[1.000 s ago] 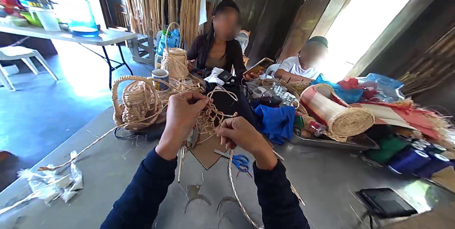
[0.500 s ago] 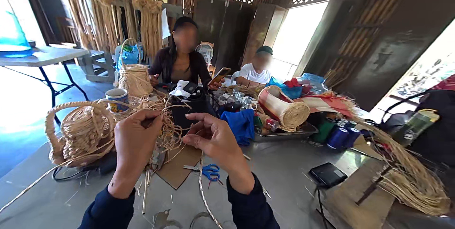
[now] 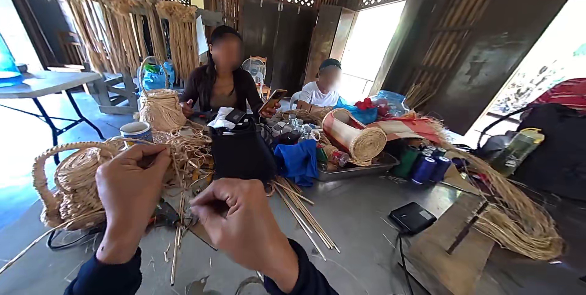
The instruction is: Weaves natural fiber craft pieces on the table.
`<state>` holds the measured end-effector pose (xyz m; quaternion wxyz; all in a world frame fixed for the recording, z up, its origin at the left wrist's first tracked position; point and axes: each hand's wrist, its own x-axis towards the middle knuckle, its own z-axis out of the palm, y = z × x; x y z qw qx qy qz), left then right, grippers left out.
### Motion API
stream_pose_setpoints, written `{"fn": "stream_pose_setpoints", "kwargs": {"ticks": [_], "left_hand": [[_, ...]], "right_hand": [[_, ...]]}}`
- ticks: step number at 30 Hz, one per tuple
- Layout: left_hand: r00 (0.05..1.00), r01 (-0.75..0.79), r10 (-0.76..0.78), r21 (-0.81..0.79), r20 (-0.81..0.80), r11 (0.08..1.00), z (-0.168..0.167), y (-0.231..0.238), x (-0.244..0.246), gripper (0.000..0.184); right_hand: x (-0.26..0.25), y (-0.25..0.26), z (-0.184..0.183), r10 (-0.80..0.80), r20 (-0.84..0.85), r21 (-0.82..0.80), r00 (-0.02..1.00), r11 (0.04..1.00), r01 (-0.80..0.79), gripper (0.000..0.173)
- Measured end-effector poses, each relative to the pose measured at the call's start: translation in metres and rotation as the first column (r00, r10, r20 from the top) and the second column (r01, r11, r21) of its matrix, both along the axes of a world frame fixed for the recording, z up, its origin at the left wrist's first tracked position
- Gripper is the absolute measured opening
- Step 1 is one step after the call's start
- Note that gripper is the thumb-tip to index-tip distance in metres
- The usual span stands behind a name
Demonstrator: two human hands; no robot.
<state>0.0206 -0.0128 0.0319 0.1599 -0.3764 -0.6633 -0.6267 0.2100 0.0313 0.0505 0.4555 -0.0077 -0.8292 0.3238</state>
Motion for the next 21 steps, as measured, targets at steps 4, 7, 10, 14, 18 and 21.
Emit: {"fn": "stream_pose_setpoints", "kwargs": {"ticks": [4, 7, 10, 14, 18, 21], "left_hand": [[0.999, -0.041, 0.04, 0.008, 0.036, 0.999, 0.003, -0.006, -0.016, 0.014], [0.998, -0.063, 0.063, 0.026, -0.005, 0.998, -0.006, -0.006, -0.039, 0.015], [0.996, -0.084, 0.083, 0.02, 0.037, 0.996, -0.009, -0.01, -0.054, 0.017], [0.989, -0.139, 0.139, -0.011, 0.054, 0.99, -0.008, -0.016, -0.062, 0.021], [0.986, -0.149, 0.147, 0.026, 0.073, 0.989, -0.008, -0.021, -0.07, 0.022], [0.983, -0.15, 0.147, 0.025, 0.112, 0.988, -0.012, -0.024, -0.077, 0.024]], "right_hand": [[0.014, -0.012, 0.007, 0.214, 0.049, 0.032, 0.976, 0.976, -0.215, 0.008], [0.028, -0.013, 0.014, 0.394, 0.074, 0.01, 0.916, 0.918, -0.395, 0.006], [0.04, -0.011, 0.02, 0.552, 0.08, -0.004, 0.83, 0.833, -0.553, 0.005], [0.052, -0.002, 0.024, 0.679, 0.014, 0.016, 0.734, 0.734, -0.679, 0.007], [0.067, 0.014, 0.024, 0.762, -0.074, 0.002, 0.644, 0.646, -0.764, 0.012], [0.076, 0.029, 0.026, 0.801, -0.118, -0.038, 0.586, 0.586, -0.809, 0.013]]}}
